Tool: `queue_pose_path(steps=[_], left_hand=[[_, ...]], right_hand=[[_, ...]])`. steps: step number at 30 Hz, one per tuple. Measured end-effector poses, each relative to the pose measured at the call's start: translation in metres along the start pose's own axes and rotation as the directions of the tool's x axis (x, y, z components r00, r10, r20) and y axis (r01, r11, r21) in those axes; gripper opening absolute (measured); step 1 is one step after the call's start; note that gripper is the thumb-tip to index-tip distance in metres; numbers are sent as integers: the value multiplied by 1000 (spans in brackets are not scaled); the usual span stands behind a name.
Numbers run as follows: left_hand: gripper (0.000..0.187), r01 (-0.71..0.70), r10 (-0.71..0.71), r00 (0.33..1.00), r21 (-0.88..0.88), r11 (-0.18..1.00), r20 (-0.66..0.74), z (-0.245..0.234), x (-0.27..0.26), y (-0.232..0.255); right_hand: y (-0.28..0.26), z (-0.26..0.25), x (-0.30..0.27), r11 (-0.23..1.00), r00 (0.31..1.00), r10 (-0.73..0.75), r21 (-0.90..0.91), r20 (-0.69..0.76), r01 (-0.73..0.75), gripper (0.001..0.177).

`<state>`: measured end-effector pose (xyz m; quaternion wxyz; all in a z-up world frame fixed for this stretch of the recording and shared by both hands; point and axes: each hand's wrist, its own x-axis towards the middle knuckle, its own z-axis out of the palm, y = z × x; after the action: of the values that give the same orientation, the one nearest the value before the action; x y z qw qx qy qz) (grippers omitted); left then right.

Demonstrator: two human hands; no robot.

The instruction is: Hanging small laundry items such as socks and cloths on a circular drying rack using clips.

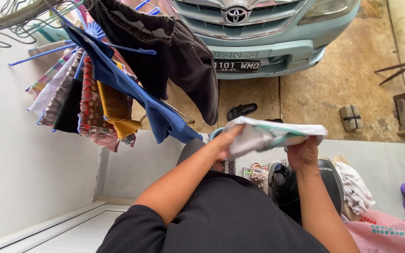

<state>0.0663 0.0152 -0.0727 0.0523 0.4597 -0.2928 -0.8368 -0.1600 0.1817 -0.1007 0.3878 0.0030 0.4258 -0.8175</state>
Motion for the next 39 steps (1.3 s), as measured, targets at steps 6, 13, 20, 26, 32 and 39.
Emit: queue_pose_path(steps=[6, 13, 20, 26, 32, 39], left_hand=[[92, 387, -383, 922, -216, 897, 60, -101, 70, -95], [36, -48, 22, 997, -381, 923, -71, -158, 152, -75], [26, 151, -149, 988, -298, 942, 30, -139, 125, -56], [20, 410, -424, 906, -219, 885, -18, -163, 158, -108], [16, -172, 132, 983, -404, 899, -126, -120, 114, -56], [20, -251, 135, 799, -122, 960, -586, -112, 132, -54]], right_hand=[[38, -73, 14, 814, 952, 59, -537, -300, -219, 63], [17, -72, 15, 870, 945, 262, -376, -195, -319, 27], [10, -90, 38, 888, 977, 142, -416, -162, -198, 29], [0, -82, 39, 892, 986, 20, -442, -163, -91, 11], [-10, -78, 43, 813, 958, -46, -567, -285, -130, 12], [25, -92, 61, 672, 823, -147, -666, -549, -325, 34]])
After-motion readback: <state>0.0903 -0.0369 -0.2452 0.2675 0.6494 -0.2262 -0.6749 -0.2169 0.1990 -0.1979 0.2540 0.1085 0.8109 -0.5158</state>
